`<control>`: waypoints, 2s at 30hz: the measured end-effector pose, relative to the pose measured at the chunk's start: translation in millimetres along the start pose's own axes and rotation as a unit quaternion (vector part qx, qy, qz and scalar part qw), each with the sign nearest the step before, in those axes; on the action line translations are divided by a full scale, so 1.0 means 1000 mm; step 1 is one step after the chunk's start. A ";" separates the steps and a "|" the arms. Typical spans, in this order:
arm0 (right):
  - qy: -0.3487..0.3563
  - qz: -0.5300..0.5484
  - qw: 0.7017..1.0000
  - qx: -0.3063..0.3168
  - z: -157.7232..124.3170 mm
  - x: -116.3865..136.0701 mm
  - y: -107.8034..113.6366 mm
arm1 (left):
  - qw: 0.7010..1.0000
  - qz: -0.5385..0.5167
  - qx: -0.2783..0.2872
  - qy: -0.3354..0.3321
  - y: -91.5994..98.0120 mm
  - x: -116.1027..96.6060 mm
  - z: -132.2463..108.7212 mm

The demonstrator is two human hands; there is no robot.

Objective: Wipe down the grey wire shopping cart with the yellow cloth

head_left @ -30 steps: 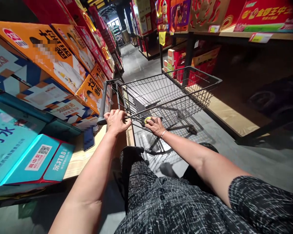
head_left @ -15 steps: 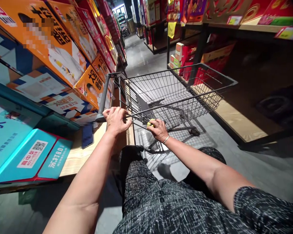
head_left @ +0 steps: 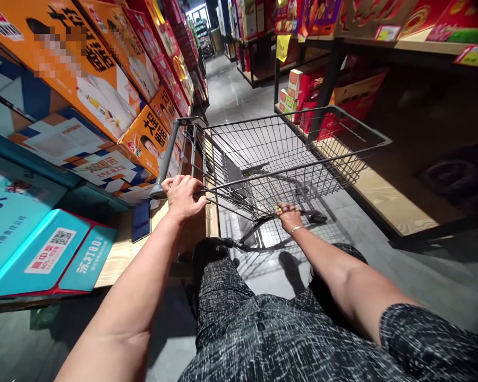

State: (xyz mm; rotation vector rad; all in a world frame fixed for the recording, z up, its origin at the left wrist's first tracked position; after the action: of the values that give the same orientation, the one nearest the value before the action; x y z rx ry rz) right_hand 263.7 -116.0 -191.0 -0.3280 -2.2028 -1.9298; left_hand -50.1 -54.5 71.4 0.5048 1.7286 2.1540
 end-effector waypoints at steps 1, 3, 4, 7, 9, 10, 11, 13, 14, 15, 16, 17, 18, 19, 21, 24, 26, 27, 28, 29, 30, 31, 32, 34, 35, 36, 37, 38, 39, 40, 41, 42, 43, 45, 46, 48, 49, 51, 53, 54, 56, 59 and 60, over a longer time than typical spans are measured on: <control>-0.014 0.002 1.000 0.007 -0.004 -0.005 -0.006 | 1.000 0.001 -0.001 0.001 0.000 0.001 0.000; -0.013 0.002 1.000 0.009 -0.010 -0.010 -0.004 | 1.000 0.006 -0.005 0.006 0.000 0.002 0.000; -0.001 0.001 1.000 0.003 -0.011 -0.009 0.003 | 1.000 0.007 -0.007 0.008 -0.001 0.002 0.000; 0.054 -0.002 0.997 -0.056 -0.007 0.010 0.045 | 1.000 0.006 -0.013 0.019 -0.001 0.001 0.000; 0.094 -0.004 0.988 -0.123 -0.003 0.032 0.083 | 0.999 -0.001 -0.024 0.030 -0.002 -0.005 0.000; 0.115 -0.006 0.981 -0.156 0.000 0.044 0.101 | 0.999 -0.002 -0.029 0.026 -0.003 -0.010 0.001; 0.135 -0.008 0.973 -0.186 0.002 0.056 0.119 | 0.999 -0.003 -0.029 0.013 -0.005 -0.018 0.003; 0.170 -0.015 0.959 -0.224 0.007 0.077 0.146 | 0.999 0.000 -0.014 -0.034 -0.013 -0.039 0.009; 0.183 -0.020 0.956 -0.229 0.009 0.085 0.156 | 0.999 0.000 0.000 -0.054 -0.018 -0.050 0.013; 0.193 -0.025 0.955 -0.224 0.012 0.090 0.164 | 0.998 -0.003 0.019 -0.068 -0.024 -0.060 0.017; 0.201 -0.028 0.956 -0.213 0.015 0.093 0.169 | 0.997 -0.007 0.042 -0.071 -0.030 -0.069 0.022; 0.203 -0.030 0.958 -0.201 0.017 0.092 0.173 | 0.996 -0.008 0.068 -0.062 -0.036 -0.076 0.026; 0.202 -0.031 0.960 -0.189 0.019 0.088 0.176 | 0.994 -0.003 0.092 -0.052 -0.041 -0.081 0.029; 0.196 -0.031 0.963 -0.181 0.020 0.080 0.179 | 0.993 0.004 0.108 -0.045 -0.045 -0.084 0.031; 0.176 -0.029 0.969 -0.170 0.022 0.056 0.185 | 0.991 0.012 0.124 -0.039 -0.050 -0.085 0.034; 0.133 -0.027 0.978 -0.158 0.025 0.000 0.195 | 0.989 -0.008 0.142 -0.036 -0.050 -0.080 0.036; 0.104 -0.025 0.983 -0.152 0.028 -0.042 0.202 | 0.986 -0.024 0.160 -0.035 -0.048 -0.076 0.038; 0.089 -0.021 0.984 -0.152 0.030 -0.063 0.205 | 0.985 -0.028 0.165 -0.037 -0.048 -0.074 0.040; 0.077 -0.014 0.985 -0.155 0.032 -0.081 0.207 | 0.984 -0.031 0.170 -0.039 -0.048 -0.073 0.041; 0.069 0.000 0.985 -0.156 0.034 -0.098 0.210 | 0.983 -0.034 0.173 -0.042 -0.048 -0.071 0.042; 0.064 0.020 0.985 -0.156 0.036 -0.110 0.212 | 0.983 -0.036 0.175 -0.044 -0.048 -0.070 0.043; 0.060 0.043 0.985 -0.154 0.038 -0.120 0.213 | 0.982 -0.036 0.178 -0.044 -0.048 -0.068 0.044; 0.055 0.067 0.985 -0.148 0.041 -0.125 0.214 | 0.982 -0.035 0.182 -0.044 -0.048 -0.067 0.045; 0.036 0.097 0.986 -0.134 0.045 -0.126 0.215 | 0.980 -0.027 0.194 -0.034 -0.046 -0.066 0.046; 0.024 0.099 0.986 -0.131 0.047 -0.122 0.214 | 0.978 -0.019 0.204 -0.026 -0.044 -0.066 0.047; 0.018 0.094 0.987 -0.129 0.048 -0.117 0.213 | 0.976 -0.011 0.216 -0.019 -0.042 -0.067 0.048; 0.019 0.087 0.987 -0.131 0.048 -0.109 0.211 | 0.973 -0.001 0.230 -0.012 -0.040 -0.069 0.049; 0.024 0.079 0.987 -0.137 0.048 -0.101 0.209 | 0.970 0.009 0.245 -0.008 -0.038 -0.072 0.050; 0.032 0.073 0.986 -0.145 0.046 -0.092 0.206 | 0.966 0.018 0.259 -0.008 -0.036 -0.077 0.052; 0.038 0.068 0.985 -0.155 0.043 -0.082 0.203 | 0.962 0.024 0.271 -0.013 -0.036 -0.082 0.054; 0.042 0.064 0.983 -0.165 0.039 -0.072 0.200 | 0.960 0.028 0.279 -0.021 -0.035 -0.088 0.056; 0.042 0.060 0.982 -0.173 0.035 -0.061 0.197 | 0.958 0.031 0.282 -0.030 -0.036 -0.094 0.059; 0.041 0.056 0.982 -0.177 0.031 -0.049 0.194 | 0.958 0.032 0.281 -0.038 -0.037 -0.099 0.062; 0.042 0.048 0.983 -0.172 0.025 -0.024 0.188 | 0.961 0.030 0.269 -0.046 -0.041 -0.108 0.066; 0.047 0.045 0.984 -0.165 0.023 -0.010 0.186 | 0.964 0.027 0.259 -0.045 -0.044 -0.111 0.068; 0.070 0.034 0.985 -0.152 0.021 0.015 0.183 | 0.971 0.011 0.233 -0.043 -0.048 -0.113 0.070; 0.087 0.027 0.984 -0.150 0.021 0.025 0.181 | 0.975 -0.002 0.220 -0.041 -0.050 -0.112 0.070; 0.123 0.011 0.981 -0.147 0.023 0.035 0.181 | 0.979 -0.030 0.199 -0.041 -0.053 -0.110 0.070; 0.141 -0.006 0.980 -0.137 0.027 0.029 0.184 | 0.980 -0.056 0.188 -0.042 -0.056 -0.108 0.069; 0.141 -0.012 0.982 -0.129 0.028 0.019 0.186 | 0.980 -0.068 0.183 -0.040 -0.056 -0.107 0.069; 0.126 -0.019 0.985 -0.113 0.032 -0.012 0.193 | 0.980 -0.084 0.174 -0.038 -0.058 -0.108 0.069; 0.077 -0.019 0.992 -0.101 0.035 -0.068 0.206 | 0.981 -0.097 0.165 -0.034 -0.058 -0.111 0.069; 0.061 -0.020 0.993 -0.098 0.035 -0.084 0.209 | 0.981 -0.100 0.162 -0.034 -0.059 -0.113 0.068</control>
State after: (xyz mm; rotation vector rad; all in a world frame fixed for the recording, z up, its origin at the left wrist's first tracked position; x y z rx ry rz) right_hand 405.1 -58.0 -21.4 -0.1915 -1.9629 -2.1331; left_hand 83.6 -36.2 20.3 0.4575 2.0087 1.7074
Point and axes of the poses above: each hand's wrist, its own z-axis towards the middle knuckle, its own y-axis out of the back of the hand, x = y × z, the point moved 1 cm from there along z, towards the middle knuckle, and after that the axes turned 12 degrees about x, right-handed, at the moved point
